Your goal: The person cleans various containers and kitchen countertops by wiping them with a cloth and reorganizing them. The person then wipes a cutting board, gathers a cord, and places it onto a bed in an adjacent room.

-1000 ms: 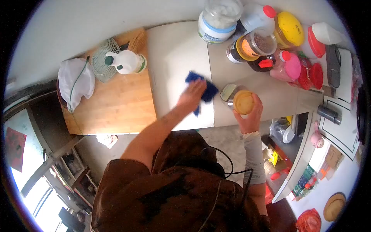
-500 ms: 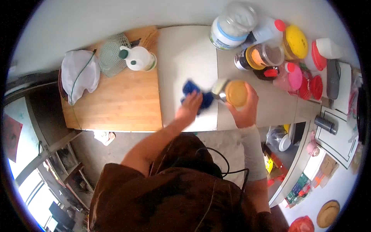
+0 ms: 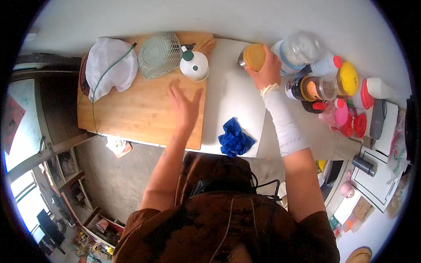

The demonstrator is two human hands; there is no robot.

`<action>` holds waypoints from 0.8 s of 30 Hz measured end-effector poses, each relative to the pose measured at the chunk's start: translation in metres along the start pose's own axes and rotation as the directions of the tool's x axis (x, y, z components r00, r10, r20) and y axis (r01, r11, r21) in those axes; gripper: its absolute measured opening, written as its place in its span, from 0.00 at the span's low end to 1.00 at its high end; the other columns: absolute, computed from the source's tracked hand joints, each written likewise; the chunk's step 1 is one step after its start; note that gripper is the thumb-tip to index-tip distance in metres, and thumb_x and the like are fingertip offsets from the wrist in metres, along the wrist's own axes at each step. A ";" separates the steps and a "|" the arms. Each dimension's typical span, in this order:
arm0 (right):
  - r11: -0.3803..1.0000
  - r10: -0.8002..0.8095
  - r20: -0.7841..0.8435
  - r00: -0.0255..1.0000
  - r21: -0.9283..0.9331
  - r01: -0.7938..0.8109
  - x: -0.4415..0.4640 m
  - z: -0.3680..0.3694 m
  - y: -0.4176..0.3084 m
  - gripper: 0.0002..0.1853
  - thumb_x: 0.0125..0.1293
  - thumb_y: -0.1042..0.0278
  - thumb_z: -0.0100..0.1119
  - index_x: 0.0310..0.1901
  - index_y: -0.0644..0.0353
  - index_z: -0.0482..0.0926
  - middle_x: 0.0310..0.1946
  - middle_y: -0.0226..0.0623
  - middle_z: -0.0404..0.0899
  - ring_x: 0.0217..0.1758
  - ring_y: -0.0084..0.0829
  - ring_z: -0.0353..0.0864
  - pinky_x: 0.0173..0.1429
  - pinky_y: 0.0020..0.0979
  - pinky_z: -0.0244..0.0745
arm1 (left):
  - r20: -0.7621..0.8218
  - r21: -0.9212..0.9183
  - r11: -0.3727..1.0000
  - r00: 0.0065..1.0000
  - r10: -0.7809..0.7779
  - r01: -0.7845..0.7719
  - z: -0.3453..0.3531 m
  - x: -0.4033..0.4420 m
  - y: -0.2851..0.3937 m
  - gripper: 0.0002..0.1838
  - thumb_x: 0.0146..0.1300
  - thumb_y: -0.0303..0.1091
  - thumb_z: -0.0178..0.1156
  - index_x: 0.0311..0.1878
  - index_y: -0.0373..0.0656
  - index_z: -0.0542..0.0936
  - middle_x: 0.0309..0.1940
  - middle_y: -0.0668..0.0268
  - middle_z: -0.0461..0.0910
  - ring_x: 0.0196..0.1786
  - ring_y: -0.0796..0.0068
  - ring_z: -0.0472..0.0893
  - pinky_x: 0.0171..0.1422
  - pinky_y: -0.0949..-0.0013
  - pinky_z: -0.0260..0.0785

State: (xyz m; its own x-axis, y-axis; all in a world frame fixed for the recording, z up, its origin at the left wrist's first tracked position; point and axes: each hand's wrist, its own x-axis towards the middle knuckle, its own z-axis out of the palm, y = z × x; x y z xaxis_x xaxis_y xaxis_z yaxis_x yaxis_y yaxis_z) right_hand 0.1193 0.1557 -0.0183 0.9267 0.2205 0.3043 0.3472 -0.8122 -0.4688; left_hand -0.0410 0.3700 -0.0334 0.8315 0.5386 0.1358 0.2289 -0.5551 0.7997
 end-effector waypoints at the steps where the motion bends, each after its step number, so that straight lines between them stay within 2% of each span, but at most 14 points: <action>1: 0.999 0.000 0.018 1.000 0.037 -0.001 -0.007 -0.001 0.000 0.45 0.46 0.57 0.76 0.64 0.59 0.62 0.57 0.49 0.70 0.61 0.50 0.68 0.65 0.48 0.60 | -0.001 -0.002 1.000 1.000 0.003 -0.003 0.001 0.019 0.002 0.39 0.55 0.35 0.70 0.65 0.34 0.60 0.62 0.47 0.62 0.63 0.48 0.66 0.62 0.56 0.65; 3: 0.998 0.008 0.021 1.000 0.060 -0.009 -0.017 -0.006 0.004 0.45 0.45 0.57 0.76 0.64 0.59 0.62 0.57 0.49 0.71 0.61 0.50 0.68 0.65 0.48 0.60 | -0.101 0.144 0.965 0.967 0.234 -0.218 0.011 0.047 0.007 0.43 0.50 0.34 0.73 0.66 0.36 0.60 0.61 0.49 0.63 0.62 0.47 0.66 0.64 0.55 0.63; 4: 0.997 0.026 0.031 0.999 0.073 -0.028 -0.022 -0.008 0.006 0.45 0.46 0.57 0.76 0.64 0.59 0.62 0.58 0.49 0.70 0.61 0.50 0.68 0.65 0.47 0.60 | -0.094 0.131 0.965 0.966 0.242 -0.229 0.015 0.054 0.008 0.43 0.50 0.34 0.73 0.66 0.36 0.60 0.61 0.49 0.63 0.62 0.47 0.66 0.64 0.55 0.63; 6: 0.996 0.052 0.033 0.998 0.077 -0.054 -0.025 -0.012 0.011 0.45 0.46 0.58 0.75 0.64 0.59 0.62 0.59 0.49 0.70 0.62 0.50 0.68 0.65 0.47 0.60 | 0.091 -0.048 0.992 0.988 0.123 -0.119 0.022 0.062 0.014 0.46 0.47 0.34 0.74 0.67 0.38 0.60 0.61 0.49 0.63 0.63 0.47 0.64 0.68 0.52 0.60; 9: 0.995 0.074 0.046 0.996 0.070 -0.077 -0.017 -0.011 0.013 0.46 0.46 0.58 0.76 0.65 0.60 0.61 0.59 0.49 0.69 0.63 0.49 0.66 0.66 0.48 0.60 | 0.133 0.026 0.984 0.977 0.169 -0.173 0.021 0.049 0.030 0.46 0.46 0.34 0.75 0.67 0.40 0.61 0.61 0.49 0.65 0.65 0.46 0.64 0.67 0.52 0.61; 10: 0.998 0.024 0.036 0.999 0.058 -0.026 -0.009 -0.010 0.012 0.46 0.46 0.58 0.75 0.66 0.59 0.60 0.61 0.50 0.67 0.64 0.49 0.65 0.67 0.48 0.59 | 0.100 0.151 0.977 0.985 0.138 -0.152 0.027 0.040 0.033 0.45 0.46 0.36 0.75 0.67 0.40 0.62 0.60 0.49 0.67 0.63 0.47 0.67 0.65 0.53 0.63; 11: 0.999 -0.025 0.028 0.999 0.048 0.024 0.000 -0.007 0.011 0.47 0.46 0.58 0.75 0.67 0.59 0.59 0.62 0.50 0.66 0.65 0.49 0.64 0.68 0.48 0.58 | 0.104 0.158 0.975 0.984 0.143 -0.159 0.031 0.032 0.036 0.45 0.46 0.36 0.75 0.67 0.40 0.62 0.60 0.49 0.67 0.63 0.47 0.67 0.65 0.53 0.63; 13: 0.999 -0.007 0.015 1.000 0.035 0.007 0.018 0.004 0.008 0.47 0.48 0.57 0.74 0.68 0.59 0.58 0.62 0.49 0.65 0.65 0.50 0.63 0.68 0.47 0.59 | 0.197 0.012 0.994 0.975 0.106 -0.110 0.033 0.019 0.048 0.46 0.45 0.37 0.75 0.67 0.39 0.62 0.60 0.49 0.67 0.60 0.47 0.70 0.63 0.55 0.66; 15: 1.000 0.011 -0.004 1.000 0.019 -0.011 0.034 0.013 0.004 0.47 0.49 0.56 0.74 0.68 0.59 0.57 0.63 0.47 0.64 0.65 0.51 0.63 0.68 0.46 0.60 | 0.202 0.033 0.991 0.972 0.123 -0.132 0.045 0.009 0.047 0.45 0.45 0.37 0.75 0.66 0.38 0.63 0.59 0.48 0.68 0.59 0.48 0.72 0.62 0.56 0.67; 17: 0.990 0.139 0.137 0.981 -0.037 -0.136 0.048 0.018 0.002 0.48 0.53 0.53 0.70 0.71 0.59 0.53 0.66 0.48 0.60 0.67 0.54 0.60 0.71 0.45 0.56 | 0.290 -0.018 0.993 0.950 0.116 -0.116 0.056 0.003 0.056 0.45 0.45 0.37 0.76 0.65 0.37 0.63 0.59 0.48 0.68 0.59 0.48 0.72 0.62 0.57 0.68; 19: 0.987 0.150 0.104 0.983 -0.068 -0.143 0.054 0.029 0.002 0.48 0.54 0.52 0.69 0.71 0.59 0.53 0.68 0.49 0.58 0.68 0.56 0.59 0.73 0.45 0.54 | 0.337 -0.103 0.981 0.922 0.189 -0.164 0.069 0.000 0.064 0.44 0.44 0.36 0.76 0.64 0.37 0.64 0.59 0.48 0.68 0.59 0.48 0.72 0.61 0.57 0.68; 21: 0.985 0.156 0.083 0.984 -0.092 -0.149 0.054 0.030 0.005 0.48 0.55 0.51 0.68 0.71 0.59 0.52 0.69 0.50 0.55 0.68 0.57 0.58 0.74 0.45 0.53 | 0.307 -0.061 0.936 0.886 0.348 -0.346 0.079 -0.005 0.075 0.44 0.43 0.36 0.76 0.64 0.36 0.64 0.58 0.49 0.68 0.59 0.48 0.72 0.61 0.57 0.68; 23: 0.995 0.016 -0.044 0.999 -0.102 -0.021 0.046 0.023 0.005 0.46 0.57 0.55 0.67 0.72 0.60 0.51 0.69 0.52 0.55 0.70 0.54 0.57 0.74 0.46 0.52 | 0.318 -0.069 0.940 0.886 0.339 -0.335 0.092 -0.013 0.085 0.45 0.43 0.36 0.76 0.64 0.35 0.64 0.58 0.49 0.68 0.59 0.47 0.71 0.61 0.57 0.69; 24: 0.994 0.019 -0.044 0.999 -0.108 -0.024 0.039 0.015 0.010 0.46 0.57 0.55 0.67 0.72 0.60 0.51 0.69 0.52 0.55 0.70 0.54 0.57 0.74 0.46 0.52 | 0.323 -0.076 0.936 0.879 0.350 -0.345 0.103 -0.014 0.084 0.45 0.43 0.36 0.76 0.64 0.35 0.63 0.58 0.49 0.68 0.59 0.47 0.71 0.61 0.57 0.69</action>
State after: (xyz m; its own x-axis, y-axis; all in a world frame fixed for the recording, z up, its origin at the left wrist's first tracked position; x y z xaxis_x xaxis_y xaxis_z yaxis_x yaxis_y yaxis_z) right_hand 0.1613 0.1649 -0.0237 0.9260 0.1809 0.3314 0.3074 -0.8708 -0.3836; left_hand 0.0186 0.2505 -0.0285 0.9748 0.0744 0.2104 -0.1108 -0.6569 0.7458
